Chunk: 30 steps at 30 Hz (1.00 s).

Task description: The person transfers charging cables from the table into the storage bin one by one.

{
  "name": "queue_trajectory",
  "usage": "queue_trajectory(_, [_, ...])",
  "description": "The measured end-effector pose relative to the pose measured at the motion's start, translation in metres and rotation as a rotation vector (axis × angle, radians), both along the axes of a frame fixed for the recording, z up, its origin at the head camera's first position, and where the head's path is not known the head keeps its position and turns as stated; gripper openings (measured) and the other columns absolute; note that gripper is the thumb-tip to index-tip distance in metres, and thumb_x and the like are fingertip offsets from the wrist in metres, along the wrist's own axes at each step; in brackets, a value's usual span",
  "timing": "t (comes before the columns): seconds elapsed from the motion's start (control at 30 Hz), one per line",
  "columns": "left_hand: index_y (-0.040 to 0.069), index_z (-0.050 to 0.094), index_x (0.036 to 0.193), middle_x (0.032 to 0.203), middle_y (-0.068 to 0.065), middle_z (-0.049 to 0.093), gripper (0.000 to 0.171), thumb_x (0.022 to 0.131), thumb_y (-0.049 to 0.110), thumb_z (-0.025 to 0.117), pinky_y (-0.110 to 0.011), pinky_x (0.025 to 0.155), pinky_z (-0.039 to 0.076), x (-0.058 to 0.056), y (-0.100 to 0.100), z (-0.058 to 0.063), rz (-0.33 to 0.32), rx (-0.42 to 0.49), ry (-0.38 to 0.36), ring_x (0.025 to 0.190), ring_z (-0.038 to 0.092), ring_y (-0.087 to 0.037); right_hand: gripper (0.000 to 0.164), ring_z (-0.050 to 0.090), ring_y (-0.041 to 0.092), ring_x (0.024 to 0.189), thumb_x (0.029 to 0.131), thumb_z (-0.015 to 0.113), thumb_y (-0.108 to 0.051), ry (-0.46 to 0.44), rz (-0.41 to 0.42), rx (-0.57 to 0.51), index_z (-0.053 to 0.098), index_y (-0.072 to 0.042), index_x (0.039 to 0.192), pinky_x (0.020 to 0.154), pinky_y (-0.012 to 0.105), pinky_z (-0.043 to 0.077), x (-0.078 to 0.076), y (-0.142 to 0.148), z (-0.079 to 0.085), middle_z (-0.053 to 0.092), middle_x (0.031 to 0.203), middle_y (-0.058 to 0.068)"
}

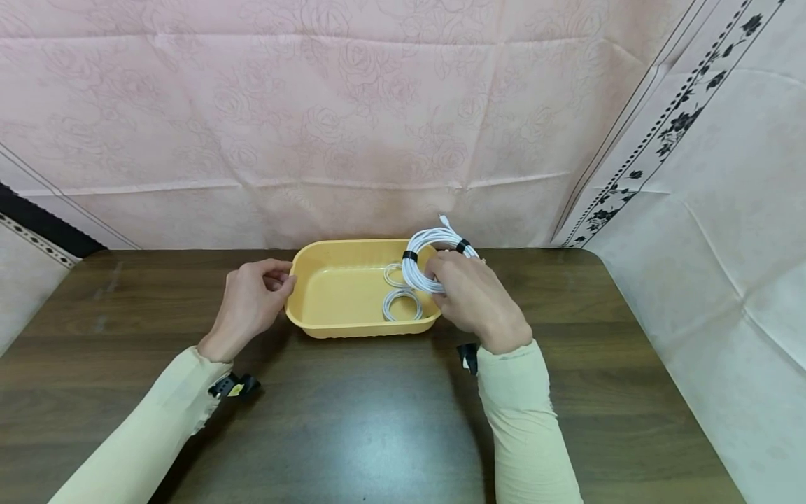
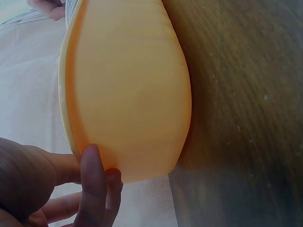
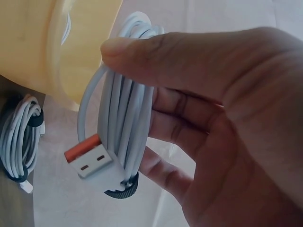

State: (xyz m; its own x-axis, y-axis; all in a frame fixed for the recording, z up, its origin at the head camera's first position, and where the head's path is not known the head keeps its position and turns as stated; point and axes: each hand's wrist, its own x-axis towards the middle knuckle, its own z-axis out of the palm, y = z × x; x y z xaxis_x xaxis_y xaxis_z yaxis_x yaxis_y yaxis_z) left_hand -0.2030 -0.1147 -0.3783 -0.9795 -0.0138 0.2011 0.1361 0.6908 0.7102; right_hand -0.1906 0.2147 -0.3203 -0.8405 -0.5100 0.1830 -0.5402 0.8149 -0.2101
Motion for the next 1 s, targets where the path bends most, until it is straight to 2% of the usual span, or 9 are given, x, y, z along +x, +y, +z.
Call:
queue_trajectory(0.67, [-0.002, 0.072, 0.116, 0.096, -0.016, 0.074, 0.024, 0.098, 0.012, 0.065, -0.027, 0.063, 0.055, 0.0, 0.0, 0.0, 0.009, -0.002, -0.005, 0.082, 0.068, -0.024, 0.015, 0.058, 0.019, 0.084, 0.084, 0.072, 0.002, 0.038, 0.036, 0.0, 0.07, -0.009, 0.095, 0.078, 0.035, 0.048, 0.0, -0.009, -0.002, 0.066, 0.094, 0.001])
queue_trajectory(1.0, [-0.002, 0.072, 0.116, 0.096, -0.015, 0.074, 0.024, 0.098, 0.011, 0.064, -0.028, 0.064, 0.056, 0.0, 0.0, 0.001, 0.011, 0.003, -0.009, 0.082, 0.068, -0.024, 0.018, 0.06, 0.019, 0.089, 0.083, 0.071, 0.002, 0.019, 0.031, 0.004, 0.07, -0.01, 0.097, 0.082, 0.043, 0.049, 0.001, -0.013, -0.003, 0.067, 0.097, 0.001])
